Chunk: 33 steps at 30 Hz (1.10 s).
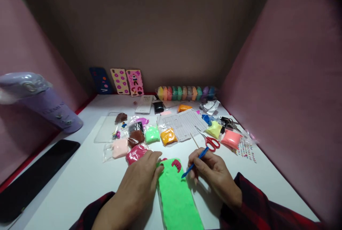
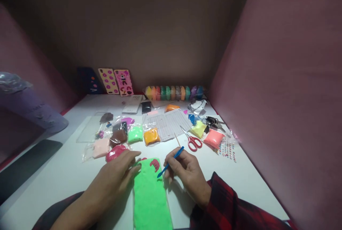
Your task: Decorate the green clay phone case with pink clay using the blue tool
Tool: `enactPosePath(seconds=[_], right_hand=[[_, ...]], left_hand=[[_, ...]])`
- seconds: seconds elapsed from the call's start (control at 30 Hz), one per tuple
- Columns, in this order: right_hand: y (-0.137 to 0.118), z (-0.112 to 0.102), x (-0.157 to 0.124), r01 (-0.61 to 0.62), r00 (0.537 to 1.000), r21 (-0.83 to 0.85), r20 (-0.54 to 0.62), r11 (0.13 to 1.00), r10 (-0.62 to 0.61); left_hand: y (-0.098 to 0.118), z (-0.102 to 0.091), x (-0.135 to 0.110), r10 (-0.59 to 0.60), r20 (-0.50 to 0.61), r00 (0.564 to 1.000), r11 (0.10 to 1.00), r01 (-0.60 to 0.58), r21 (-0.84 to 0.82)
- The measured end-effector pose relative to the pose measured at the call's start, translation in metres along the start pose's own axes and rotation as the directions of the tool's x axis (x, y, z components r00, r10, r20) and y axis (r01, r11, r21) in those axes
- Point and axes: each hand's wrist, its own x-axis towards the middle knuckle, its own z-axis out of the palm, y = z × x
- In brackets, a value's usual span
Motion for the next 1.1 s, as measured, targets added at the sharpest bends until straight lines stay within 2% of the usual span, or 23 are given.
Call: enactPosePath(seconds=[0.2, 0.37, 0.47, 0.63, 0.77, 0.87, 0.93, 1.0, 1.03, 1.1], right_hand=[[0.001, 0.0, -0.001, 0.0, 1.0, -0.025, 0.012, 1.0, 0.0], [0.001, 0.0, 0.0, 0.002, 1.0, -0.043, 0.027, 0.999, -0.001], [-0.001, 0.0, -0.001, -0.009, 1.0, -0.055, 0.03, 0.998, 0.01], [-0.002, -0.001, -0.002, -0.024, 0.999, -0.056, 0.03, 0.998, 0.025], [-0.001, -0.001, -0.002, -0.035, 0.999, -0.04, 0.022, 0.999, 0.036], [0.0, -0.001, -0.001, -0.013, 1.0, -0.024, 0.007, 1.0, 0.013], [0.002, -0.002, -0.001, 0.008, 1.0, -0.011, -0.005, 1.0, -0.008], [0.003, -0.002, -0.001, 0.021, 1.0, -0.005, -0.009, 1.0, -0.021], [0.003, -0.003, -0.001, 0.026, 1.0, -0.006, -0.009, 1.0, -0.027], [0.003, -0.003, -0.001, 0.04, 0.999, -0.005, -0.012, 0.999, -0.04]], left_hand=[[-0.001, 0.002, 0.003, -0.012, -0.005, 1.0, 0.987, 0.011, -0.157], [-0.006, 0.005, 0.008, 0.028, -0.033, 0.999, 0.963, -0.036, -0.266], [-0.012, 0.006, 0.011, 0.094, -0.028, 0.995, 0.969, -0.098, -0.229], [-0.012, 0.005, 0.013, 0.254, 0.084, 0.964, 0.963, -0.244, -0.114], [-0.008, 0.005, 0.014, 0.223, 0.088, 0.971, 0.974, -0.221, -0.042], [-0.006, 0.004, 0.014, 0.154, -0.008, 0.988, 0.987, -0.154, -0.051], [-0.006, 0.001, 0.014, 0.097, -0.087, 0.991, 0.983, -0.109, -0.147], [-0.005, -0.003, 0.014, 0.021, -0.108, 0.994, 0.933, -0.058, -0.356], [-0.005, -0.005, 0.014, -0.028, -0.076, 0.997, 0.87, -0.013, -0.493], [-0.005, -0.008, 0.015, -0.121, 0.047, 0.992, 0.675, 0.117, -0.728]])
